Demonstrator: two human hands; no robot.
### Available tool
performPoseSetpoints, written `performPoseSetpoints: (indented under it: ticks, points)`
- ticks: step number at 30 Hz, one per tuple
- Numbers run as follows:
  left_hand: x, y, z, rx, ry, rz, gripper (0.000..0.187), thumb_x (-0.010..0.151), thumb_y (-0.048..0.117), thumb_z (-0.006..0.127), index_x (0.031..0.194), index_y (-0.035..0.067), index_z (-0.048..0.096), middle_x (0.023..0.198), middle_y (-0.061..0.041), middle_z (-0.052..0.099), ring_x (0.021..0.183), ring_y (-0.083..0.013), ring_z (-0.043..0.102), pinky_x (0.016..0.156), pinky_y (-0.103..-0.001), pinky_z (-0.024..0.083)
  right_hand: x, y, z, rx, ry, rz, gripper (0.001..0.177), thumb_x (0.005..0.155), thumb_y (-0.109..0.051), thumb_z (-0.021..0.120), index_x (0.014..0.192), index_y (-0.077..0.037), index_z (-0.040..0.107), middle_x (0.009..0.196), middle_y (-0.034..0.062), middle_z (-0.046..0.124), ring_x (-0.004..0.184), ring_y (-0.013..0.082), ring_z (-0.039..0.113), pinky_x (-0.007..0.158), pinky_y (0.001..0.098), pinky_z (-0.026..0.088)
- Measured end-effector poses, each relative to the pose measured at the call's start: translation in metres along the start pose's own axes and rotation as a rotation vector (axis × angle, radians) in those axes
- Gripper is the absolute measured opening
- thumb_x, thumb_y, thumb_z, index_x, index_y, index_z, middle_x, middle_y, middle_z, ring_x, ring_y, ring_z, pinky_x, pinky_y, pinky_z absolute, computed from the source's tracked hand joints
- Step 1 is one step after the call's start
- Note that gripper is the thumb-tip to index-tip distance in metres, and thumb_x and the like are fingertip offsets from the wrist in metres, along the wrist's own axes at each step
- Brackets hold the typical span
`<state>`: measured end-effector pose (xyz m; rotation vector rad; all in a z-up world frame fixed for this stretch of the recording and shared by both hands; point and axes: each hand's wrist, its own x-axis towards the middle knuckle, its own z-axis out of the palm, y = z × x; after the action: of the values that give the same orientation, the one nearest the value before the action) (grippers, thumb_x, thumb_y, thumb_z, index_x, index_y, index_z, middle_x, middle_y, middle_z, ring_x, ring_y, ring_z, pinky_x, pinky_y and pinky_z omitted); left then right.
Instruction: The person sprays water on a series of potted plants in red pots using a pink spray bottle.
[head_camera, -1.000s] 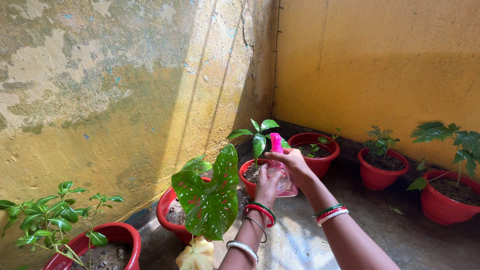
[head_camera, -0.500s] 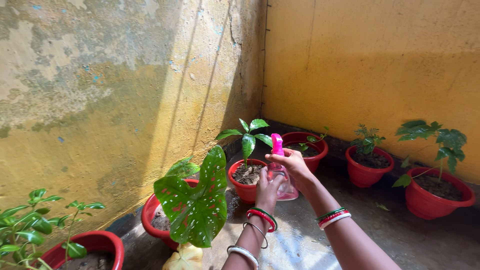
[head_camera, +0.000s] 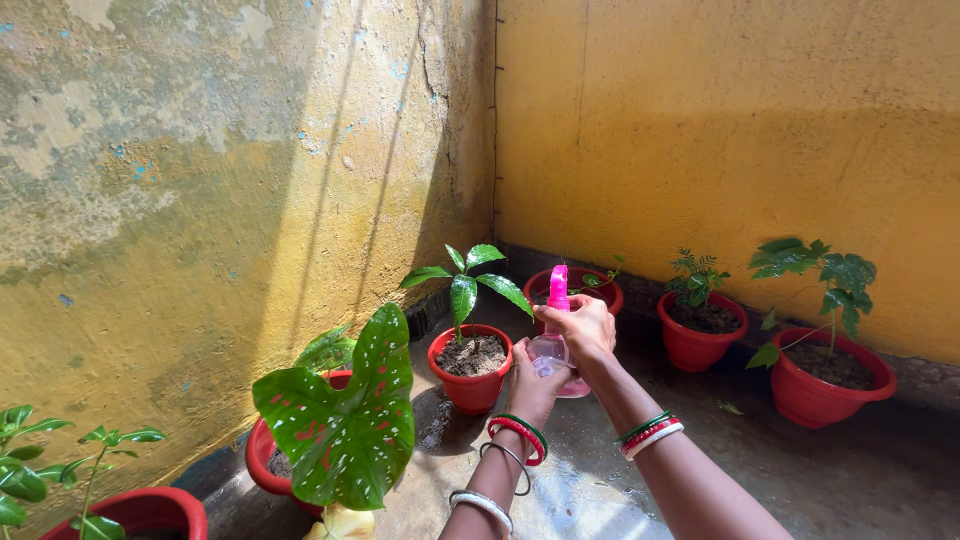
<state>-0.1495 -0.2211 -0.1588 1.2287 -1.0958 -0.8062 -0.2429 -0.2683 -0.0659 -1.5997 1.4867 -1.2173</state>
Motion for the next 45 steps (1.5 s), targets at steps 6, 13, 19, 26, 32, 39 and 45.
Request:
performPoseSetpoints:
  ticks: [6,13,19,26,32,39,45]
  points:
    - [0.002,0.006,-0.003,0.063,-0.034,-0.063,0.107,0.07,0.027,0.087,0.153,0.005,0.024,0.146,-0.017,0.047,0.131,-0.0254,0.056,0.108,-0.034,0.047,0.004,-0.002,0.001,0.029,-0.018,-0.027,0.059,0.063,-0.042,0.09,0.11,-0.009,0.076,0.089,0.0068,0.079,0.08,0.0162,0.076,0.076,0.0345,0.057]
    - [0.003,-0.002,0.0,-0.008,-0.058,-0.021,0.093,0.073,0.013,0.071,0.154,0.006,0.026,0.145,-0.018,0.051,0.13,-0.0258,0.059,0.109,-0.034,0.047,-0.006,-0.006,-0.008,0.009,0.008,0.002,0.057,0.068,-0.039,0.089,0.114,-0.009,0.075,0.091,0.0086,0.081,0.08,0.0168,0.078,0.077,0.0339,0.06]
    - [0.011,-0.012,0.004,-0.081,-0.06,0.008,0.093,0.074,0.011,0.071,0.155,0.006,0.025,0.148,-0.019,0.048,0.133,-0.0256,0.056,0.111,-0.035,0.045,-0.004,-0.007,-0.008,0.035,0.01,-0.009,0.06,0.068,-0.038,0.089,0.116,-0.008,0.073,0.091,0.0088,0.08,0.081,0.0175,0.078,0.077,0.0343,0.059]
    - [0.007,-0.018,0.008,-0.076,-0.059,0.029,0.092,0.074,0.007,0.069,0.156,0.007,0.027,0.152,-0.018,0.046,0.137,-0.0238,0.052,0.112,-0.034,0.043,-0.004,0.0,-0.009,0.009,0.041,0.002,0.061,0.067,-0.039,0.088,0.118,-0.009,0.074,0.092,0.0082,0.08,0.084,0.0196,0.079,0.081,0.0367,0.06]
    - [-0.001,0.007,0.016,-0.093,-0.109,0.031,0.089,0.076,0.006,0.067,0.156,0.01,0.029,0.151,-0.014,0.047,0.134,-0.0233,0.056,0.109,-0.034,0.048,-0.001,0.003,-0.017,-0.067,0.19,0.049,0.058,0.068,-0.043,0.088,0.117,-0.014,0.075,0.092,0.0057,0.079,0.088,0.0212,0.076,0.084,0.0397,0.057]
    - [-0.008,0.013,0.064,-0.084,-0.126,0.137,0.094,0.077,0.022,0.081,0.156,0.012,0.031,0.15,-0.014,0.049,0.135,-0.0242,0.055,0.107,-0.036,0.049,0.013,0.018,-0.061,-0.049,0.247,0.061,0.056,0.066,-0.042,0.089,0.114,-0.016,0.075,0.089,0.0047,0.08,0.086,0.0209,0.077,0.083,0.0394,0.057]
    - [-0.013,0.022,0.095,0.065,-0.148,0.04,0.102,0.077,0.033,0.084,0.159,0.016,0.027,0.152,-0.015,0.046,0.137,-0.028,0.053,0.11,-0.038,0.046,0.025,0.033,-0.089,-0.141,0.285,0.169,0.049,0.069,-0.044,0.087,0.108,-0.017,0.077,0.093,0.004,0.08,0.093,0.0226,0.075,0.083,0.0416,0.056]
